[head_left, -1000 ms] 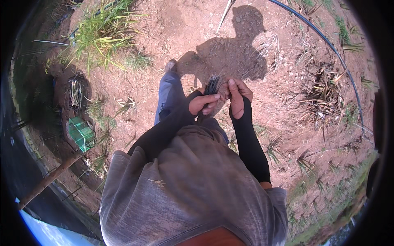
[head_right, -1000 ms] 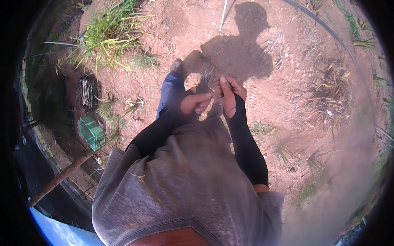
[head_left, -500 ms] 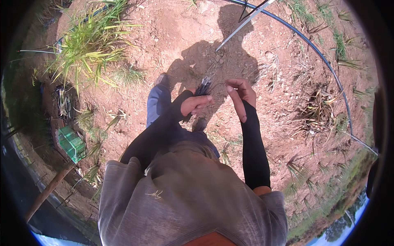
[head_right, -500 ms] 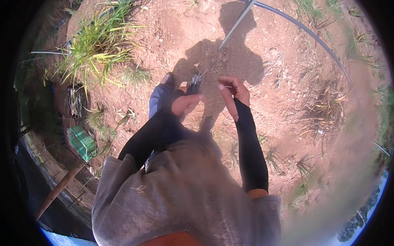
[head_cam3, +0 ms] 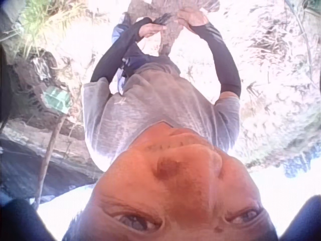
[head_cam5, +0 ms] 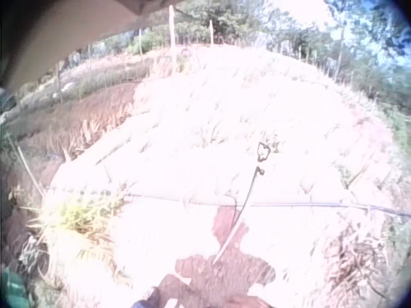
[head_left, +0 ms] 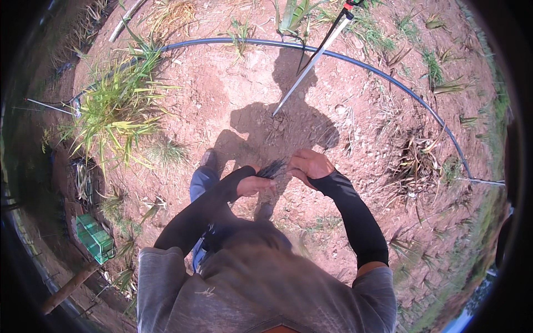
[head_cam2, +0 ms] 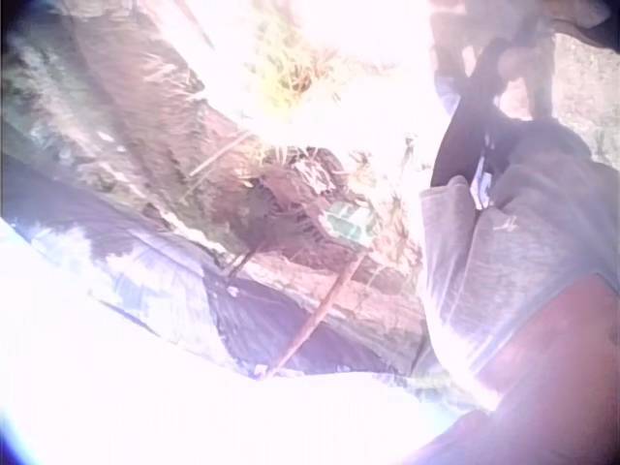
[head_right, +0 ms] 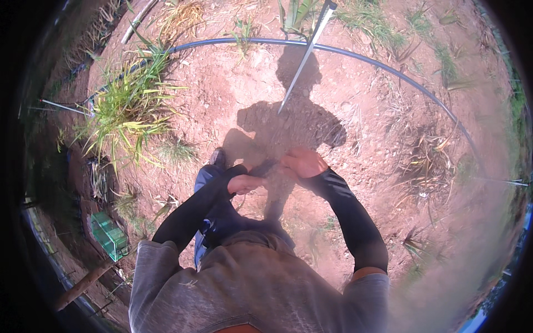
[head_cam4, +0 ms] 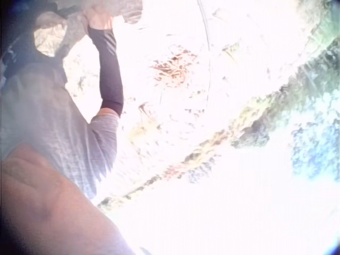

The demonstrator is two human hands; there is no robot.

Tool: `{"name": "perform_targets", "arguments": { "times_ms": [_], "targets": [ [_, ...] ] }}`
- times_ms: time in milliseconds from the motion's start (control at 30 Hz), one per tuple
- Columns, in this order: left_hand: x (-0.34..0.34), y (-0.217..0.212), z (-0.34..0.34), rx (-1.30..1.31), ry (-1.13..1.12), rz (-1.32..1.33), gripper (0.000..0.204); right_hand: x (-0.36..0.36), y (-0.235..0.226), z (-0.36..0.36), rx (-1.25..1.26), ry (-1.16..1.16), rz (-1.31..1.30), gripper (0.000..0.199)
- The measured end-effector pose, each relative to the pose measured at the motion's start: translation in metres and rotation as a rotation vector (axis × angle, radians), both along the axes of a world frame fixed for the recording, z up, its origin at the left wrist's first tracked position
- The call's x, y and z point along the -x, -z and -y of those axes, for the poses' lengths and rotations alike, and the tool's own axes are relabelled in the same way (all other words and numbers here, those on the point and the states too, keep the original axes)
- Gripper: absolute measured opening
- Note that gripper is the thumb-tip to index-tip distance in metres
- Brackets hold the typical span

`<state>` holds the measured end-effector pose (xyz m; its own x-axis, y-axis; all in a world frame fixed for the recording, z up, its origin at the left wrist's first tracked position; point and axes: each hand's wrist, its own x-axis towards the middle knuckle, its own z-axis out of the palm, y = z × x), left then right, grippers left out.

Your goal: The person assembles an irrigation system by connecting black tubing to a white stake with a green connector. They walk between rows of potted plants, pick up tubing and stakes, and secure the connections in the ground.

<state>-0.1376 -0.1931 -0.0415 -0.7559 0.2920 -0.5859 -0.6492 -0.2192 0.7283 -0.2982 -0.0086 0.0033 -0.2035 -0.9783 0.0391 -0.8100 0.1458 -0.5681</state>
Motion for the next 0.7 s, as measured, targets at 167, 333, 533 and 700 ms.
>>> {"name": "perform_targets", "arguments": {
  "times_ms": [167,333,533,700],
  "targets": [
    [0.014,-0.016,-0.004,-0.018,-0.028,0.012,0.027,0.004,-0.011,-0.005,-0.059,0.048,0.148,0.012],
    [0.031,-0.048,0.014,0.247,0.063,-0.134,0.026,0.039,-0.03,-0.019,0.177,0.236,-0.005,0.011],
    [0.096,-0.089,0.067,0.269,-0.443,-0.278,0.018,0.121,-0.082,-0.004,0.489,0.836,0.478,0.021],
    [0.197,-0.151,0.104,1.04,-0.512,-0.596,0.037,0.199,-0.096,0.04,0.51,0.73,0.053,0.024]
  ]
}}
